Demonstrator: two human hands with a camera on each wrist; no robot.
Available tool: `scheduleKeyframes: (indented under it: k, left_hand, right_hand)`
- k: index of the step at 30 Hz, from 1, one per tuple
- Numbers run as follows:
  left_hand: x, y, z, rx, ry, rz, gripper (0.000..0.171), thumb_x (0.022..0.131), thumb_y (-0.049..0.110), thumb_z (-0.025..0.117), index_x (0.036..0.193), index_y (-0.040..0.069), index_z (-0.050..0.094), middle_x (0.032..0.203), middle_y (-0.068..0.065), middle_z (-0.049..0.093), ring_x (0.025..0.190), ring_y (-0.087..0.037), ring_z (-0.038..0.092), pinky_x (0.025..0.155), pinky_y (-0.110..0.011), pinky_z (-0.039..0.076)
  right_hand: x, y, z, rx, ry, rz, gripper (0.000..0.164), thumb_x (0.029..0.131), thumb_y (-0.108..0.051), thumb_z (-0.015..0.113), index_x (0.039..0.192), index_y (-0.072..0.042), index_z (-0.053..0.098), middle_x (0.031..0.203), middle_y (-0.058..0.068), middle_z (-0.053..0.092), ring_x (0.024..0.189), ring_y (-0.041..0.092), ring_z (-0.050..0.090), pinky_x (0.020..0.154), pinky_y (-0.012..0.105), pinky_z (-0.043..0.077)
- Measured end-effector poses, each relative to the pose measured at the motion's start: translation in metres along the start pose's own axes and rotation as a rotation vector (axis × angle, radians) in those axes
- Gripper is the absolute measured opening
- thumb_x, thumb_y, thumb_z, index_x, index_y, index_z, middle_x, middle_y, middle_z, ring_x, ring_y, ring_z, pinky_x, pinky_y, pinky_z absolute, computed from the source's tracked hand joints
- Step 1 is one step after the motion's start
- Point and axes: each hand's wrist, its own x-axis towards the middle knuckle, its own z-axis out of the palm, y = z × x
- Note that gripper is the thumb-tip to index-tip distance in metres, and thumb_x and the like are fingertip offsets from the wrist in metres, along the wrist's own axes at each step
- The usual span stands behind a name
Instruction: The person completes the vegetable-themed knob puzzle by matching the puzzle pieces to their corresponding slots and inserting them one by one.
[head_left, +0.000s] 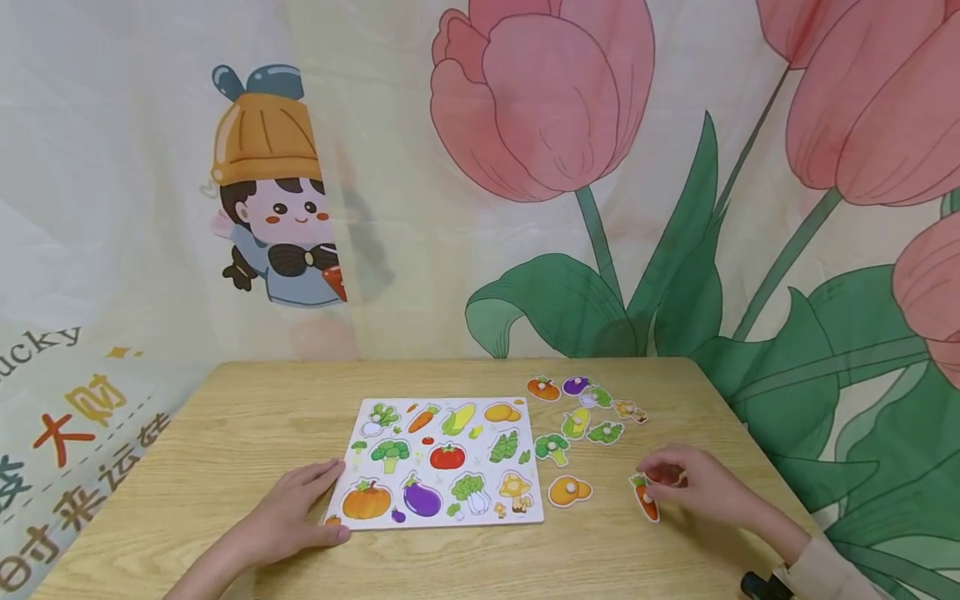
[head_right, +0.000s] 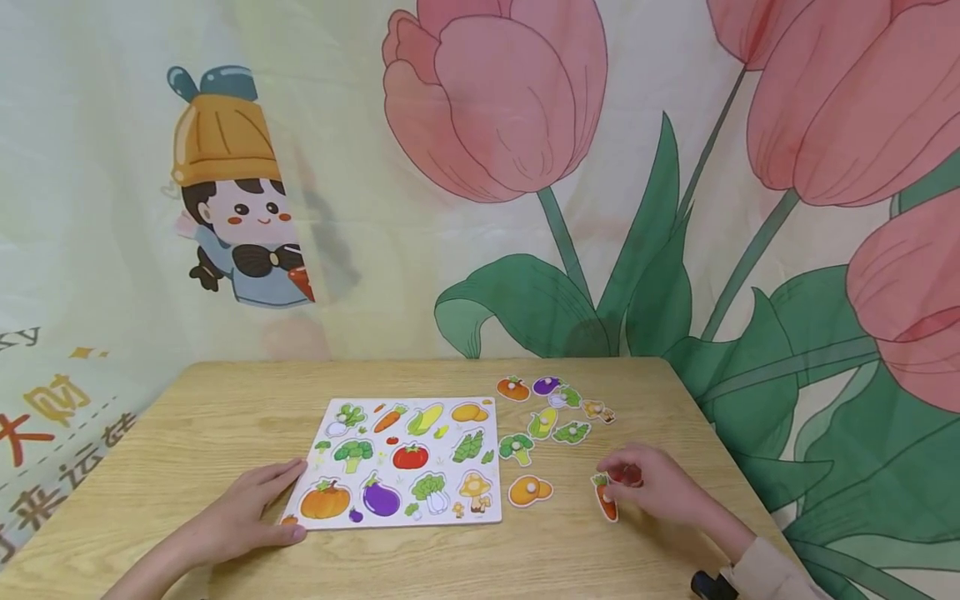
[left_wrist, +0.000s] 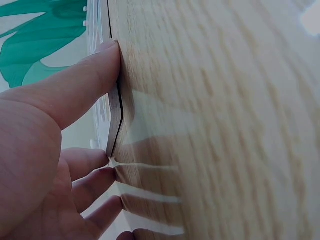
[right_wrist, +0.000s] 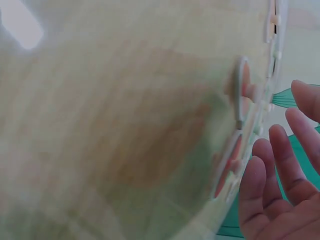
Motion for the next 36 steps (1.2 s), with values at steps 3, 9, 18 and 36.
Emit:
scheduleKeyframes:
  k: [3,9,18,36]
  left_hand:
    - [0.001,-0.001,0.001,0.007,0.004,-0.002,0.102,0.072,0.063,0.076,0.145,0.000,0.044,0.149,-0.020,0.042,0.133,-0.046,0.034,0.102,-0.065,0.034]
    - [0.000,-0.001,0.001,0.010,0.005,-0.002,0.101,0.072,0.063,0.076,0.145,0.000,0.045,0.149,-0.019,0.042,0.133,-0.045,0.035,0.103,-0.065,0.034]
    - [-0.001,0.001,0.000,0.014,0.006,-0.001,0.102,0.071,0.062,0.077,0.145,0.000,0.044,0.149,-0.019,0.042,0.133,-0.045,0.035,0.103,-0.064,0.035]
    - [-0.001,-0.002,0.002,0.013,0.003,-0.013,0.101,0.072,0.063,0.076,0.146,0.001,0.044,0.149,-0.019,0.042,0.134,-0.046,0.034,0.103,-0.065,0.033]
  right_hand:
    - [-0.005,0.001,0.002,0.011,-0.008,-0.002,0.026,0.086,-0.027,0.076,0.109,-0.017,0.071,0.102,0.000,0.066,0.086,0.011,0.058,0.069,0.024,0.053]
    - [-0.008,0.003,0.007,0.031,-0.046,0.012,0.025,0.087,-0.025,0.075,0.109,-0.016,0.071,0.098,-0.001,0.064,0.083,0.008,0.056,0.069,0.023,0.053]
    - [-0.004,0.006,0.010,0.011,-0.069,-0.021,0.015,0.088,-0.022,0.074,0.102,-0.019,0.072,0.090,-0.005,0.063,0.078,0.007,0.056,0.065,0.023,0.051]
    - [-0.003,0.006,0.015,-0.014,-0.043,0.028,0.009,0.087,-0.024,0.075,0.096,-0.023,0.074,0.086,-0.007,0.064,0.074,0.005,0.054,0.063,0.022,0.049]
